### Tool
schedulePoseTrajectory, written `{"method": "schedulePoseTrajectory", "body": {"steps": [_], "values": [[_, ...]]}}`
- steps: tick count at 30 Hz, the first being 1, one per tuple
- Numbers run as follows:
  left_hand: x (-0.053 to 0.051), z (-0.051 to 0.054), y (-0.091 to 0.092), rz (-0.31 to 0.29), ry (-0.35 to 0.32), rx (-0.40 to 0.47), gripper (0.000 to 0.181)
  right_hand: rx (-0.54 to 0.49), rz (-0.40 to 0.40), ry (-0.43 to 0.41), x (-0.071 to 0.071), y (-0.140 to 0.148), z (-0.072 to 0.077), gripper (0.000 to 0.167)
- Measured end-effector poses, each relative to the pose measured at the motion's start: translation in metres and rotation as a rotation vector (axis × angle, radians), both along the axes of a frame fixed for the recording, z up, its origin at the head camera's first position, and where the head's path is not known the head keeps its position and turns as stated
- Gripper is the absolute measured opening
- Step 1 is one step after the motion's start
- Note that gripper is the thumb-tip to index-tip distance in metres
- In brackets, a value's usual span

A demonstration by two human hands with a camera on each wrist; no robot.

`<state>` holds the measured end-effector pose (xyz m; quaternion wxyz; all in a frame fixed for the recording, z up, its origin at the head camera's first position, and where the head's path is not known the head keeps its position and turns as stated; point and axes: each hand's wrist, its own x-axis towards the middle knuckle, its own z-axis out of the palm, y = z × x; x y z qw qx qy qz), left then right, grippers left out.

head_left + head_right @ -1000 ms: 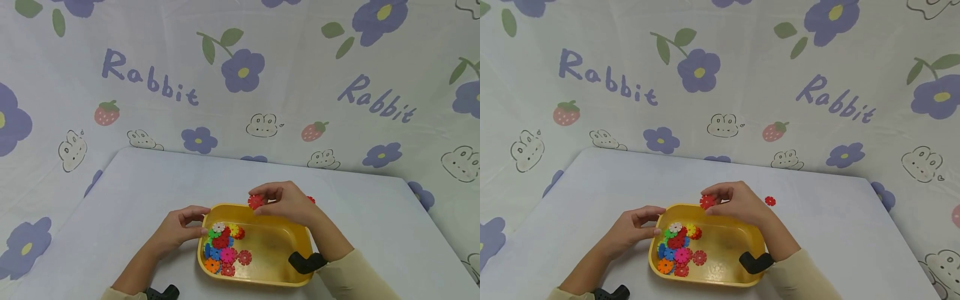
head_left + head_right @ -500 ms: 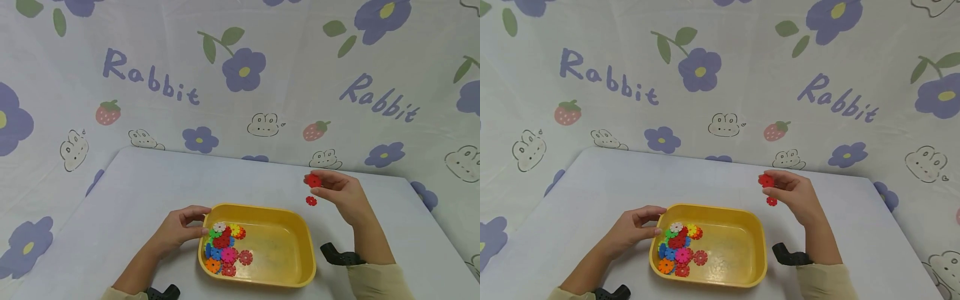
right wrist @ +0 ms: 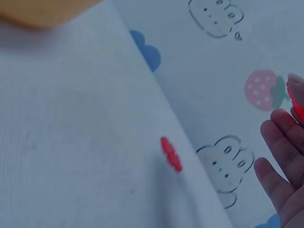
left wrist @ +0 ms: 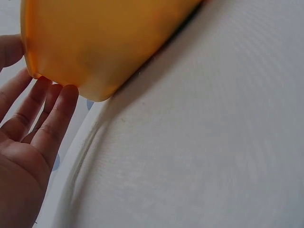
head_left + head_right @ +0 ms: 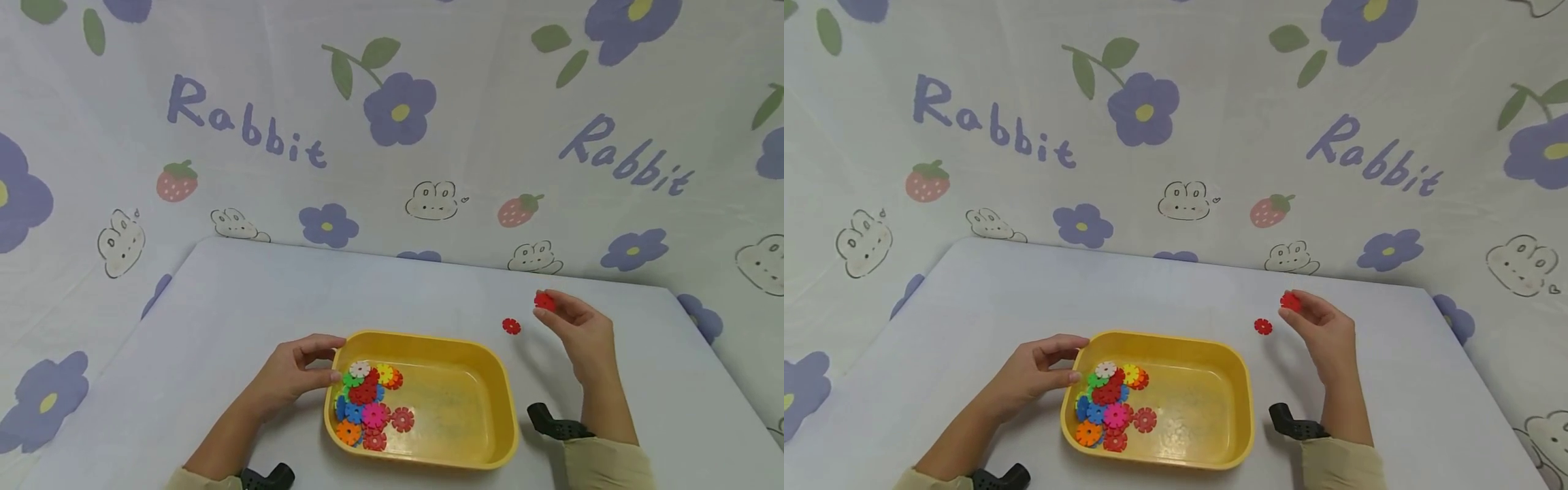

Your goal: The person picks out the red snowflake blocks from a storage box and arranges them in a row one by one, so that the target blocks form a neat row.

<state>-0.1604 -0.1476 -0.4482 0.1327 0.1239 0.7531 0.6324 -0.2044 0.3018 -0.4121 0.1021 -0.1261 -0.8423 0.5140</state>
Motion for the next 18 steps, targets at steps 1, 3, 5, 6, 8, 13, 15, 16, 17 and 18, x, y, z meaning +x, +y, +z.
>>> {"method": "schedulePoseTrajectory", "body": {"steps": [1,3,5,6,8,13,15,16,17,18], "values": [[0.0,0.0,0.0,0.001,0.001,-0.002,0.045,0.009,-0.005,-0.022,-0.001,0.001,-0.004,0.063],[0.001,0.0,-0.001,0.002,0.002,-0.006,0.044,0.026,-0.008,-0.058,-0.004,0.003,-0.013,0.062],[0.001,0.001,-0.001,0.001,0.004,-0.008,0.044,0.037,-0.006,-0.086,-0.006,0.005,-0.02,0.06],[0.001,0.001,0.0,0.0,0.006,-0.01,0.044,0.037,-0.003,-0.096,-0.007,0.006,-0.023,0.059],[0.001,0.002,0.0,0.002,0.006,-0.014,0.044,0.055,0.005,-0.118,-0.009,0.009,-0.028,0.057],[0.003,0.003,0.0,0.006,0.004,-0.017,0.044,0.092,0.033,-0.167,-0.01,0.014,-0.038,0.061],[0.003,0.003,0.001,0.01,0.002,-0.016,0.043,0.104,0.047,-0.182,-0.01,0.015,-0.041,0.064],[0.003,0.003,0.001,0.013,0.0,-0.016,0.043,0.11,0.054,-0.187,-0.01,0.015,-0.042,0.065],[0.003,0.003,0.001,0.015,0.0,-0.017,0.043,0.124,0.061,-0.191,-0.01,0.016,-0.043,0.065],[0.003,0.003,0.001,0.017,-0.001,-0.017,0.043,0.135,0.067,-0.193,-0.01,0.016,-0.044,0.065]]}}
